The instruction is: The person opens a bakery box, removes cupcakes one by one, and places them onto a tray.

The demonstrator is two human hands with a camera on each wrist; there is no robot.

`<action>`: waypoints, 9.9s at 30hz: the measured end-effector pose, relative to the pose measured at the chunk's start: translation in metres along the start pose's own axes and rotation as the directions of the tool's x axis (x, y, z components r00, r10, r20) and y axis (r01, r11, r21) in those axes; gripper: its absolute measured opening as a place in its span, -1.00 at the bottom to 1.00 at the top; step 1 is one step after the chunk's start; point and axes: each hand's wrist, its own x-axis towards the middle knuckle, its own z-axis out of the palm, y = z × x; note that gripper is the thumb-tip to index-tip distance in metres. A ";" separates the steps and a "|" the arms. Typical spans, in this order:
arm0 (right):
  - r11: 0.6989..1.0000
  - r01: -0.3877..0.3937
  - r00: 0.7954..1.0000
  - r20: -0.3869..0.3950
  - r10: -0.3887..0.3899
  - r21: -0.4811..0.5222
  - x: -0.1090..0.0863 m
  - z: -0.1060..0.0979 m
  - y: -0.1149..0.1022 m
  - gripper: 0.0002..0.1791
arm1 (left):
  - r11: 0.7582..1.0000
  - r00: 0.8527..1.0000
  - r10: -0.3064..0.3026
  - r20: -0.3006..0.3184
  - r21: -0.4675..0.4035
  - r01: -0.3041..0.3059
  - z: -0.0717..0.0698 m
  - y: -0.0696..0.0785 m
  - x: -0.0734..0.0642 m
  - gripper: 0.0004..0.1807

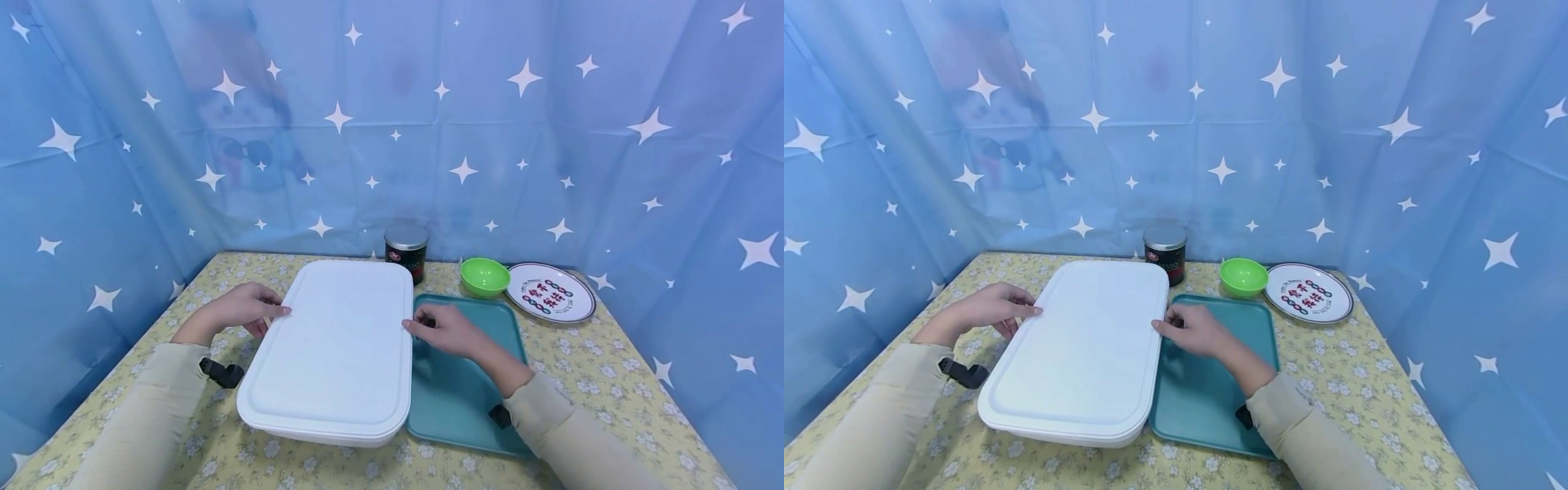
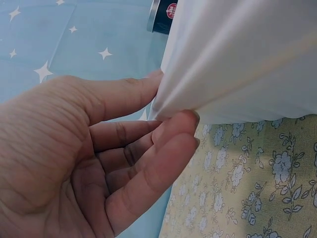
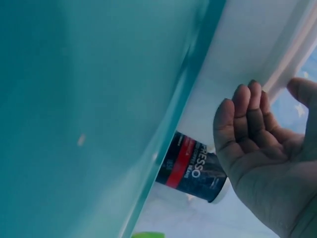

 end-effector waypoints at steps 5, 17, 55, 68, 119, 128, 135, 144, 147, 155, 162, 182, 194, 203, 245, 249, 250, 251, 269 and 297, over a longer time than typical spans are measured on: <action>0.999 -0.009 1.000 -0.023 0.011 0.052 0.000 0.001 -0.003 -0.69 | 1.000 1.000 0.003 -0.012 0.010 -0.003 -0.001 0.001 -0.002 -0.50; 0.999 -0.013 1.000 -0.025 0.015 0.053 0.003 0.000 -0.008 -0.70 | 1.000 1.000 0.010 -0.017 0.023 -0.009 -0.005 0.000 -0.005 -0.50; 0.999 -0.034 0.999 0.008 0.033 0.039 0.036 -0.004 -0.059 -0.68 | 0.999 0.994 -0.019 -0.111 0.047 0.024 -0.043 0.002 -0.033 -0.43; 1.000 -0.008 1.000 0.022 0.009 -0.009 0.055 -0.001 -0.075 -0.72 | 0.997 0.986 -0.030 -0.162 0.060 0.040 -0.057 -0.006 -0.044 -0.40; 0.997 0.020 0.966 0.260 0.001 -0.079 0.151 0.082 -0.146 -0.55 | 0.932 0.929 -0.189 -0.317 0.241 0.272 -0.136 -0.067 -0.096 -0.12; 0.997 -0.029 0.965 0.259 0.045 -0.067 0.157 0.092 -0.150 -0.50 | 0.864 0.880 -0.202 -0.431 0.345 0.367 -0.134 -0.077 -0.088 -0.13; 0.997 -0.039 0.963 0.263 0.055 -0.066 0.165 0.096 -0.149 -0.52 | 0.866 0.858 -0.193 -0.475 0.329 0.376 -0.131 -0.088 -0.076 -0.23; 0.997 -0.068 0.953 0.292 0.077 -0.041 0.173 0.100 -0.150 -0.56 | 0.874 0.846 -0.185 -0.500 0.310 0.374 -0.138 -0.091 -0.069 -0.29; 0.998 -0.062 0.947 0.314 0.069 -0.031 0.175 0.101 -0.152 -0.55 | 0.874 0.845 -0.185 -0.502 0.310 0.376 -0.139 -0.093 -0.068 -0.29; 0.998 -0.053 0.936 0.347 0.057 -0.022 0.176 0.107 -0.155 -0.61 | 0.860 0.844 -0.210 -0.493 0.318 0.400 -0.133 -0.101 -0.065 -0.34; 0.999 -0.035 0.938 0.344 0.039 -0.018 0.176 0.110 -0.155 -0.63 | 0.874 0.807 -0.229 -0.544 0.251 0.417 -0.124 -0.116 -0.061 -0.42; 0.999 0.002 0.966 0.258 -0.011 0.037 0.175 0.088 -0.158 -0.51 | 0.933 0.828 -0.210 -0.519 0.146 0.328 -0.126 -0.113 -0.051 -0.11; 0.999 -0.007 0.977 0.213 -0.004 0.054 0.169 0.073 -0.154 -0.44 | 0.935 0.848 -0.181 -0.499 0.180 0.305 -0.122 -0.092 -0.051 -0.09; 0.982 0.058 0.979 0.181 -0.091 0.181 0.153 0.047 -0.135 -0.50 | 0.972 0.915 -0.074 -0.397 0.177 0.156 -0.113 -0.072 -0.047 -0.08; 0.954 0.114 0.988 0.135 -0.079 -0.278 0.069 0.026 -0.020 -0.23 | 0.972 0.985 0.141 -0.099 -0.175 -0.157 0.022 -0.059 0.001 -0.18; 0.930 0.146 0.987 0.115 -0.113 -0.338 0.068 0.032 -0.021 -0.29 | 0.948 0.981 0.177 -0.075 -0.254 -0.191 0.028 -0.068 0.002 -0.19; 0.929 0.147 0.987 0.112 -0.115 -0.339 0.067 0.033 -0.022 -0.31 | 0.940 0.980 0.185 -0.073 -0.276 -0.198 0.029 -0.070 0.002 -0.19; 0.929 0.143 0.988 0.110 -0.112 -0.342 0.067 0.033 -0.023 -0.32 | 0.931 0.977 0.201 -0.069 -0.296 -0.213 0.030 -0.071 0.002 -0.19; 0.918 0.061 0.997 0.065 -0.038 -0.392 0.066 0.037 -0.026 -0.47 | 0.878 0.941 0.327 -0.092 -0.339 -0.338 0.043 -0.078 0.010 -0.24; 0.915 0.116 0.992 0.088 -0.089 -0.386 0.064 0.036 -0.022 -0.46 | 0.879 0.947 0.305 -0.097 -0.354 -0.320 0.045 -0.073 0.007 -0.23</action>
